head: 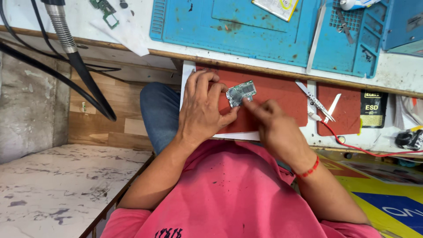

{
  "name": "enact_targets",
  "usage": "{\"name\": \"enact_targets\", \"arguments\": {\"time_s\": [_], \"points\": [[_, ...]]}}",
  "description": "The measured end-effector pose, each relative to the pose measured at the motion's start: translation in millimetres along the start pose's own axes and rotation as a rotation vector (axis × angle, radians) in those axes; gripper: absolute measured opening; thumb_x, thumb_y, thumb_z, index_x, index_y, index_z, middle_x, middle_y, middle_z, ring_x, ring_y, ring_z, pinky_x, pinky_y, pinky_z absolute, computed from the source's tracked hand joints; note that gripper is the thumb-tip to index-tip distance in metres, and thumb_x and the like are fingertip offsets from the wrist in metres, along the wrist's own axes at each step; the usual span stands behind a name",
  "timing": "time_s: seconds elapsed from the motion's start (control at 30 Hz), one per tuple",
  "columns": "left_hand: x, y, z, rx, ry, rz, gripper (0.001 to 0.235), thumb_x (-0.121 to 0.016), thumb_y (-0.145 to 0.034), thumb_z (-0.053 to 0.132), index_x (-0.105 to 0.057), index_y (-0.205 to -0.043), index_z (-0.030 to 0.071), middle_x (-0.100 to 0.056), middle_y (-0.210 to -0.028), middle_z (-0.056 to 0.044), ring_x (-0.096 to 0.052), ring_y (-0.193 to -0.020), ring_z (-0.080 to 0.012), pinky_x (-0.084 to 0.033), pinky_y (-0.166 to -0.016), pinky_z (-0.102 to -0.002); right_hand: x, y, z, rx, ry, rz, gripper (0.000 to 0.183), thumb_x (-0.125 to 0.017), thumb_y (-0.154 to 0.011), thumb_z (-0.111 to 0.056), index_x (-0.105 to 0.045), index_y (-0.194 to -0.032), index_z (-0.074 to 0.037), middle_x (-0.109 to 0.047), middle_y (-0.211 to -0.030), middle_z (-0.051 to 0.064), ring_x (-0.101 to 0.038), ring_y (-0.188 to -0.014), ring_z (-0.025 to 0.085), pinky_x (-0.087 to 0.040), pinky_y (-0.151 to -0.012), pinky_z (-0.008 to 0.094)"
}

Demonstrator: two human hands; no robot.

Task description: The person cleans a small circuit board with a brush and then uses a hot air gun to apply heat to specific areas of the board. The work is performed on a cluttered workbench with various tools and electronic parts visible.

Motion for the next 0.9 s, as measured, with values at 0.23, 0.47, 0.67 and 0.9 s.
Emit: {"name": "enact_targets", "arguments": {"time_s": [0.23, 0.47, 0.67, 0.9], "points": [[1, 0, 0, -0.012, -0.010, 0.011, 0.050, -0.089, -0.072, 0.031, -0.065, -0.106, 0.003, -0.052, -0.123, -0.015, -0.046, -0.127, -0.0386, -0.040, -0.112, -0.050, -3, -8, 0, -0.102, 0.067, -0.048, 0.058, -0.057, -0.087, 0.002, -0.061, -0.142, -0.018, -0.065, -0.108, 0.016, -0.068, -0.079, 0.041, -0.054, -0.067, 0.050], [3, 0, -2, -0.013, 0.002, 0.011, 0.053, -0.090, -0.070, 0.031, -0.064, -0.106, 0.002, -0.051, -0.125, -0.017, -0.044, -0.127, -0.0397, -0.039, -0.111, -0.051, 2, -2, 0, -0.048, 0.078, -0.027, 0.065, -0.055, -0.081, 0.003, -0.059, -0.143, -0.017, -0.064, -0.110, 0.018, -0.068, -0.080, 0.042, -0.055, -0.069, 0.051], [0, 0, -3, -0.001, 0.028, -0.004, 0.054, -0.092, -0.069, 0.028, -0.064, -0.107, 0.003, -0.050, -0.125, -0.016, -0.044, -0.128, -0.0390, -0.040, -0.111, -0.051, -5, -8, -6, -0.152, 0.135, -0.153, 0.065, -0.056, -0.086, 0.001, -0.052, -0.148, -0.017, -0.063, -0.109, 0.018, -0.068, -0.078, 0.043, -0.054, -0.068, 0.052], [5, -1, -3, 0.033, 0.075, 0.011, 0.065, -0.095, -0.064, 0.023, -0.066, -0.118, 0.001, -0.051, -0.129, -0.015, -0.044, -0.130, -0.0384, -0.041, -0.113, -0.047, -15, -6, -18, -0.094, 0.100, -0.201, 0.072, -0.070, -0.085, -0.024, -0.048, -0.152, -0.012, -0.061, -0.117, 0.021, -0.067, -0.080, 0.044, -0.054, -0.068, 0.051]]}}
Point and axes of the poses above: each hand's wrist, its own y-axis away from the middle knuckle, its own x-axis out of the back of the hand, z = x × y, the point moved 7 cm from there along -y, towards the middle knuckle
